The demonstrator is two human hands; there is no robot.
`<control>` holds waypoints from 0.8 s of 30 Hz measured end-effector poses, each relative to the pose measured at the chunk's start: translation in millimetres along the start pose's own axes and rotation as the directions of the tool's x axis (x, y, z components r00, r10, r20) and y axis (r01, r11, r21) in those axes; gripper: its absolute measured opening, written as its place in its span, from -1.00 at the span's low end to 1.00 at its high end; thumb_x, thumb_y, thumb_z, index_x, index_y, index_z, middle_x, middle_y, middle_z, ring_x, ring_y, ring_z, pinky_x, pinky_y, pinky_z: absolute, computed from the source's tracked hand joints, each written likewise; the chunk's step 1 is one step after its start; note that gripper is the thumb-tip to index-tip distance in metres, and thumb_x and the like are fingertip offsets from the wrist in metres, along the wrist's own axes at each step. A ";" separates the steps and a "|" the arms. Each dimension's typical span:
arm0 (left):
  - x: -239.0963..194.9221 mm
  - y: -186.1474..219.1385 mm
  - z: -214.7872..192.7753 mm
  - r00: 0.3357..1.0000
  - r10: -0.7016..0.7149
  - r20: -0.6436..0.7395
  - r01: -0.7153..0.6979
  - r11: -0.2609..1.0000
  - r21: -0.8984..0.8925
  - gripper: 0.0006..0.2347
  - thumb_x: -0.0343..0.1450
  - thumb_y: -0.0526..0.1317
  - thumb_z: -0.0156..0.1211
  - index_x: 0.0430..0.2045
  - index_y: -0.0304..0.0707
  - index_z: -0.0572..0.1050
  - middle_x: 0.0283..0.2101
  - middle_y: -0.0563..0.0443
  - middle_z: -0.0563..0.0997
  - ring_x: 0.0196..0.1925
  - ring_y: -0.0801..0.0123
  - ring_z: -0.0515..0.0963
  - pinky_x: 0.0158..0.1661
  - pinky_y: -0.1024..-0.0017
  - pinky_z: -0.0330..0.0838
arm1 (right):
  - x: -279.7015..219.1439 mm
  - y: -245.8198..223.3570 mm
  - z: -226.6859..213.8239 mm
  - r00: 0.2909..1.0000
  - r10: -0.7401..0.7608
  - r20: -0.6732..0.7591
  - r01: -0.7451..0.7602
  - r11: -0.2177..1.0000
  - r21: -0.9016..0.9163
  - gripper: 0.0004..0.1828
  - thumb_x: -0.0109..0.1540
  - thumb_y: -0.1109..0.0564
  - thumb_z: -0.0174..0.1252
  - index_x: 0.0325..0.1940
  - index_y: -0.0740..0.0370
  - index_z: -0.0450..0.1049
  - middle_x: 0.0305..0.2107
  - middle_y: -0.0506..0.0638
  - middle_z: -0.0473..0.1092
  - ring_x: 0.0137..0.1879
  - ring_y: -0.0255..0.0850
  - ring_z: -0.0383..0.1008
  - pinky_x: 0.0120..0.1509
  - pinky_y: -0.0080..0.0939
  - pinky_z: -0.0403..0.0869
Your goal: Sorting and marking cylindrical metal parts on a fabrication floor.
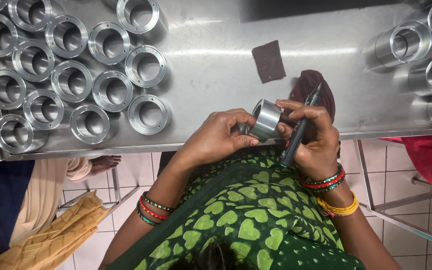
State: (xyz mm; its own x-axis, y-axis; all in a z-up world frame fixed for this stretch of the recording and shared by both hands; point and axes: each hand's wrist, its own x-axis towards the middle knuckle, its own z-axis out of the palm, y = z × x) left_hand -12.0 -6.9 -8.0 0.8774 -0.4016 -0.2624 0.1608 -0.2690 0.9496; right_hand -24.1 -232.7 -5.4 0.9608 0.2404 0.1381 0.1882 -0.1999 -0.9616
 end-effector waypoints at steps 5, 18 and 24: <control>2.0 2.9 5.3 0.994 -0.112 0.019 0.112 0.993 -0.035 -0.73 0.30 -0.12 0.43 -0.21 -0.25 0.67 -0.38 0.08 0.68 -0.53 0.58 0.43 -0.47 0.53 0.33 | -0.5 -0.6 -0.7 0.994 -0.104 0.034 0.107 0.991 -0.082 -0.65 0.27 0.38 0.25 0.02 0.23 0.25 0.15 0.26 0.45 0.37 0.00 0.47 0.27 -0.13 0.59; -10.6 22.8 -34.0 0.921 0.296 -0.254 -0.144 0.864 0.483 -0.76 0.31 -0.24 0.40 -0.19 -0.31 0.61 -0.14 -0.10 0.66 -0.17 0.07 0.66 -0.16 0.21 0.50 | -2.4 9.7 -22.6 0.988 -0.088 -0.128 0.079 0.994 -0.072 -0.76 0.32 0.40 0.18 -0.01 0.25 0.31 0.03 0.17 0.53 0.05 -0.28 0.54 -0.04 -0.34 0.55; -3.0 39.0 -57.0 0.826 0.274 -0.493 0.137 0.751 0.646 -0.86 0.25 -0.28 0.40 -0.41 -0.25 0.59 -0.25 -0.07 0.59 -0.16 0.01 0.61 -0.19 0.12 0.47 | 6.7 13.2 -27.6 0.979 0.000 -0.204 -0.013 0.998 -0.063 -0.78 0.26 0.38 0.20 -0.07 0.23 0.37 -0.06 0.12 0.56 -0.16 -0.39 0.52 -0.26 -0.41 0.49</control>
State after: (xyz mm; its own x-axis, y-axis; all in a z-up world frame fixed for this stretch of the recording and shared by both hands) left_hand 17.4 33.7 39.6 0.9914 0.0260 0.1279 -0.0515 -0.8226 0.5662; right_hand -9.6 -259.9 -10.6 0.9821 0.0415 0.1839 0.1883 -0.2628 -0.9463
